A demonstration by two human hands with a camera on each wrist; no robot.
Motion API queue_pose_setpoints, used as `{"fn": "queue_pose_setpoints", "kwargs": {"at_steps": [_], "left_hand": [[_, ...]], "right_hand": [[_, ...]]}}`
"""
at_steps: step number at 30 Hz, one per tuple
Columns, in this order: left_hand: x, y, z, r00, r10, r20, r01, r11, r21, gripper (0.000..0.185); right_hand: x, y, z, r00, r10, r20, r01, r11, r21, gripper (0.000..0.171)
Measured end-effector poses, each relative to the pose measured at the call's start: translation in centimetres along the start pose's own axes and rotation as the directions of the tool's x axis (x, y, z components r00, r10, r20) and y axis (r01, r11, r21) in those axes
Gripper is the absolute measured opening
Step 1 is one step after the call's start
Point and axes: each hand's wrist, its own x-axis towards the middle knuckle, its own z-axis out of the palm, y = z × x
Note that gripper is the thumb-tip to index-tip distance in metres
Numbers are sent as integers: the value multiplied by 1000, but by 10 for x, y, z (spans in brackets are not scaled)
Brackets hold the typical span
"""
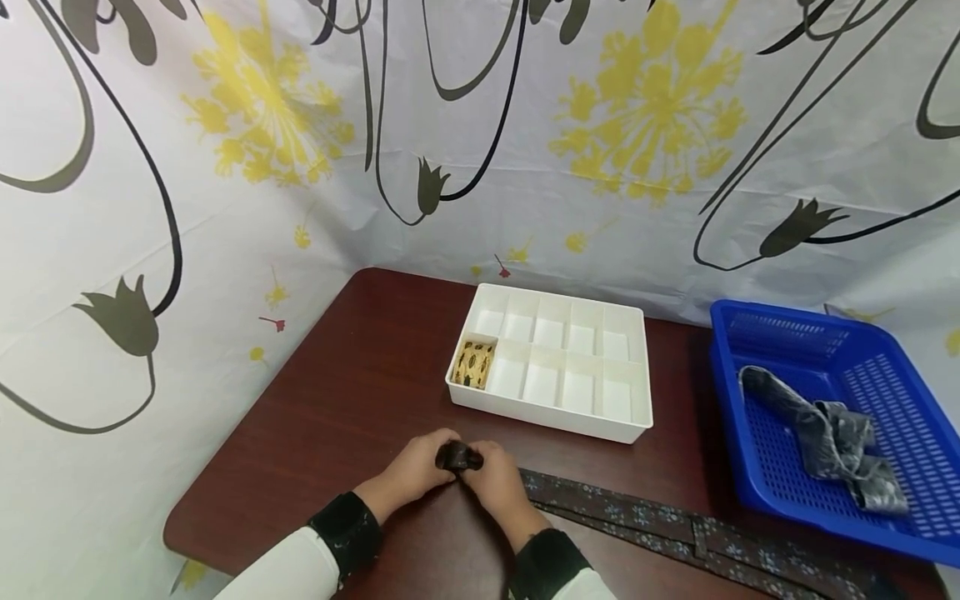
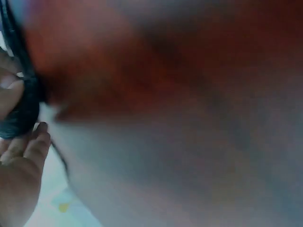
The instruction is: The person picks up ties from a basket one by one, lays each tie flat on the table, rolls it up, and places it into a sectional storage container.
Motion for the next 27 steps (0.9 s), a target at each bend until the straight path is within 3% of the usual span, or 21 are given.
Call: {"fn": "queue_pose_setpoints", "kwargs": {"at_steps": [5,10,13,16,19,22,27], "left_hand": [[2,-9,7,999,42,-10,-43,999,-13,30],[5,-3,8,995,104,-2,-102,983,151,25],[7,8,7,996,90,30,-95,952,292,22],[8,20,7,997,52,62,-74,900,430,16],[8,28,8,995,12,94,-58,863,502,11],[8,26,8,994,2,113,-53,889,455,16],[7,8,10,991,76,107,-96,975,201,39]], "right_hand": [[-2,5,-2,1000,10,-2,-10,1000,14,23],[-4,1,-6,1000,-21,14,23,997,-78,29],[-6,-10,-10,999,-37,36,43,984,-175,35],[-7,-22,-13,998,-52,47,63,956,-288,34],[-6,-28,-12,998,-41,48,56,923,-381,28],[-6,-26,-12,999,-21,49,39,911,-411,27],[-9,-14,-14,999,-16,37,28,935,-352,26]]}}
